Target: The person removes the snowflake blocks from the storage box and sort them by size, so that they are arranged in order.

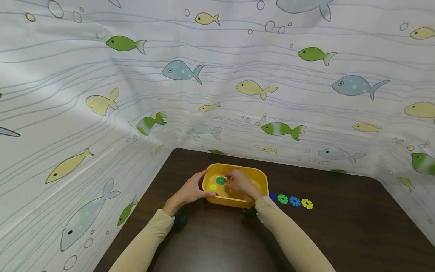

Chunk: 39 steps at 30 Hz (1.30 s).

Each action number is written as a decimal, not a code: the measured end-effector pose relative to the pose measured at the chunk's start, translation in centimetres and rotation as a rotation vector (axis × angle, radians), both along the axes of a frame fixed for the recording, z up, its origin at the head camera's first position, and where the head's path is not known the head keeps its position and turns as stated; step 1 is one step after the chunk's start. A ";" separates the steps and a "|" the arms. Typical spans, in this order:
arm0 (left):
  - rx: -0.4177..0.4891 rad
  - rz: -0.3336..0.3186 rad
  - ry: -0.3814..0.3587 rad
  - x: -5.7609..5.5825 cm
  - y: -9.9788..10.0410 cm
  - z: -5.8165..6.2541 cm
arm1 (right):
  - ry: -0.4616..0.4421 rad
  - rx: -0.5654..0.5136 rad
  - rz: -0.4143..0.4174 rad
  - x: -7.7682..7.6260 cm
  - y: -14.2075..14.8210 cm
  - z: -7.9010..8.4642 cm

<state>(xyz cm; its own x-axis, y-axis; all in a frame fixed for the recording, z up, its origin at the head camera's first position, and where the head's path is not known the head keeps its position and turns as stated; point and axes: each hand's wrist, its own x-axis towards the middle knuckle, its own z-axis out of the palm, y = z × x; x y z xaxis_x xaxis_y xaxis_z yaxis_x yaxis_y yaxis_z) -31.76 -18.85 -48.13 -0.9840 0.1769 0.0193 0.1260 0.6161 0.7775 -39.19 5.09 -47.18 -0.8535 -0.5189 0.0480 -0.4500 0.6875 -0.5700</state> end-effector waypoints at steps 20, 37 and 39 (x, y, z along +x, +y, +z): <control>0.010 -0.014 0.002 0.1 0.0 -0.2 | -0.002 0.171 -0.058 0.6 -2.6 -0.5; 0.039 -0.030 0.019 0.2 -0.2 -0.3 | -0.078 0.105 -0.125 0.4 -1.9 -0.1; 0.041 -0.027 0.017 0.2 -0.2 -0.3 | -0.064 0.107 -0.135 0.8 -1.8 0.2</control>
<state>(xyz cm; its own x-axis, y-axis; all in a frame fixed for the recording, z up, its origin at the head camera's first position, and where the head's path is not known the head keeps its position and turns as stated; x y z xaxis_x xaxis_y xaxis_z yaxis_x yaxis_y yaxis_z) -31.56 -19.05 -48.46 -0.9784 0.2022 0.0437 0.1556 0.5801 0.7995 -38.43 3.29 -47.01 -0.9152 -0.3987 -0.0578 -0.3148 0.7972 -0.5152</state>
